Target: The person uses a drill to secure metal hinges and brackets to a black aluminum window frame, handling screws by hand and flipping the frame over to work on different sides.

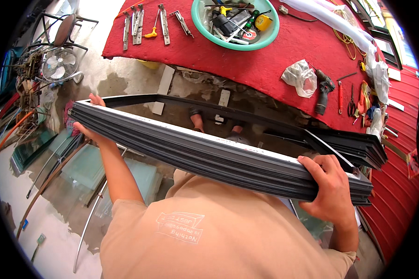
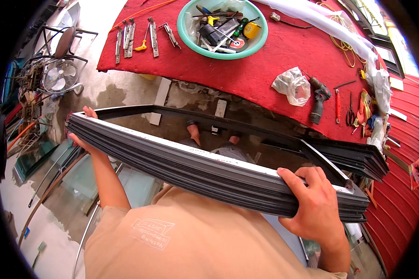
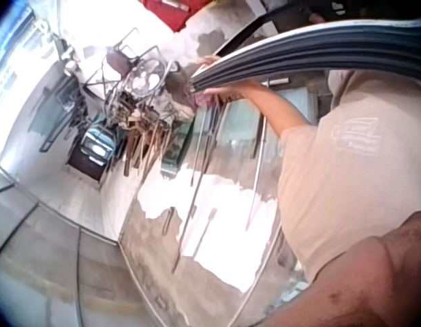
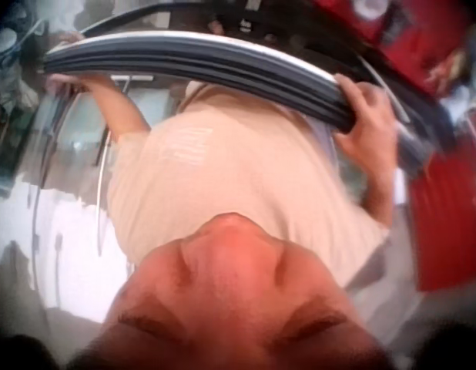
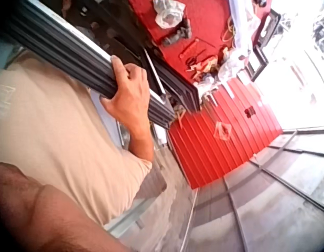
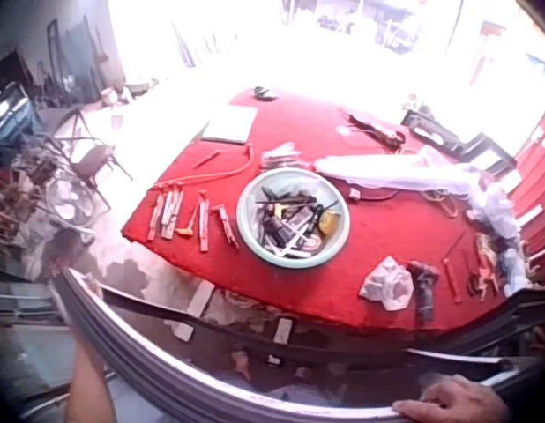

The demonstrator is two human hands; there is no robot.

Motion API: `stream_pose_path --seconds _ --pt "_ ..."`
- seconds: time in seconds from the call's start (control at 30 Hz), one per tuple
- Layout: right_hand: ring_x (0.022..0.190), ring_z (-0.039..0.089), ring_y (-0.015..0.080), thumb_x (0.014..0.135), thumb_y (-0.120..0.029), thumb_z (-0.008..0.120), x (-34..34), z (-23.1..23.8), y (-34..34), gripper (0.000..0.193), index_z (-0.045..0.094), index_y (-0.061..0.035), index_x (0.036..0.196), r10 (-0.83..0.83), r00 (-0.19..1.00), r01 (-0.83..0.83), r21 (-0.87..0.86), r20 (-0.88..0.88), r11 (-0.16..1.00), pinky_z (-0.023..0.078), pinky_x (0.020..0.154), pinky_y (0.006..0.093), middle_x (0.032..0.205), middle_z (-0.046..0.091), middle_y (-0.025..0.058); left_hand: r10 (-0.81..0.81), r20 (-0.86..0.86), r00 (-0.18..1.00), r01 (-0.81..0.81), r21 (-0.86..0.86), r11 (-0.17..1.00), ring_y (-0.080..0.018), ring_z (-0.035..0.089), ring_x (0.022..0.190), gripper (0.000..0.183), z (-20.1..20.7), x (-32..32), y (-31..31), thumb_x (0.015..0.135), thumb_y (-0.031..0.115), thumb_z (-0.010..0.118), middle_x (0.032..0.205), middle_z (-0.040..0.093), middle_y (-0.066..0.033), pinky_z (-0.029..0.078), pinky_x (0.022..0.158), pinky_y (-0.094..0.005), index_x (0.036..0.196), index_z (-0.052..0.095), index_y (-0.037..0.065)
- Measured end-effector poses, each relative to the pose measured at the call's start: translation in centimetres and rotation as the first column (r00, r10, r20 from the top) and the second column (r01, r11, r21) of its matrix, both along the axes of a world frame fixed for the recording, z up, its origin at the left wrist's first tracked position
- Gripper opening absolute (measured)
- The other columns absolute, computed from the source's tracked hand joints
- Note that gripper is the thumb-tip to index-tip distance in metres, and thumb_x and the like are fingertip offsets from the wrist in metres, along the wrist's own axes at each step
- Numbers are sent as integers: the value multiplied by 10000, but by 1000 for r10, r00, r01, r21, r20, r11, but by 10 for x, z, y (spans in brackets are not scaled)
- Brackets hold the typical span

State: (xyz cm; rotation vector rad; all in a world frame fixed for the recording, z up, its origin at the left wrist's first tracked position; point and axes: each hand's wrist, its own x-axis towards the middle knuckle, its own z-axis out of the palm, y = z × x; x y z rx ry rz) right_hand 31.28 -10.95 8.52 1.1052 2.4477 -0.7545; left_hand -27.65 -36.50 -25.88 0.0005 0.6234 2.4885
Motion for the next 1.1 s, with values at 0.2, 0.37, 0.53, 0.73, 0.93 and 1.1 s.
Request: stream_pose_path --seconds 0.2,0.37,0.53,0.73,0.93,1.1 --pt "1128 648 378 585 -174 973 -19 3 -7 942 706 -143 1487 61 998 -60 -41 22 997 561 950 492 1237 663 168 -132 227 965 106 122 987 -427 467 1558 962 -17 26 -14 1017 526 762 1662 450 -330 369 1363 -543 1683 391 -62" --pt "1153 643 380 634 -207 972 -32 -1 -12 934 689 -149 1522 65 998 -65 -70 0 995 554 969 486 1264 664 179 -147 164 975 138 69 988 -341 492 1532 985 -12 27 -29 978 462 797 1549 508 -216 479 1270 -491 1653 354 -101" --pt "1169 642 382 657 -224 970 -35 1 -20 947 666 -154 1551 75 997 -74 -84 6 994 554 984 491 1273 664 184 -284 245 927 241 191 951 -298 549 1386 917 -12 20 -35 923 429 846 1436 529 -195 506 1209 -445 1562 422 -74" --pt "1128 648 380 653 -230 974 -49 13 -26 902 696 -147 1506 42 998 -38 -82 48 996 561 954 488 1248 663 179 -263 297 918 225 155 962 -290 586 1270 911 -1 12 -17 856 390 885 1379 555 -183 529 1160 -426 1510 442 -64" --pt "1088 648 372 608 -190 959 -70 20 -37 908 709 -139 1480 -10 994 16 -55 104 998 562 932 476 1218 659 169 -153 342 927 161 5 987 -333 563 1312 850 -32 6 7 927 481 784 1376 554 -230 491 1207 -479 1506 463 -52" --pt "1108 650 376 579 -166 982 -89 31 -45 936 714 -142 1475 -61 984 64 -13 170 998 562 928 481 1221 658 177 -177 367 913 222 -84 971 -383 618 1303 806 -69 11 27 960 511 687 1342 601 -282 484 1274 -563 1498 497 -58"
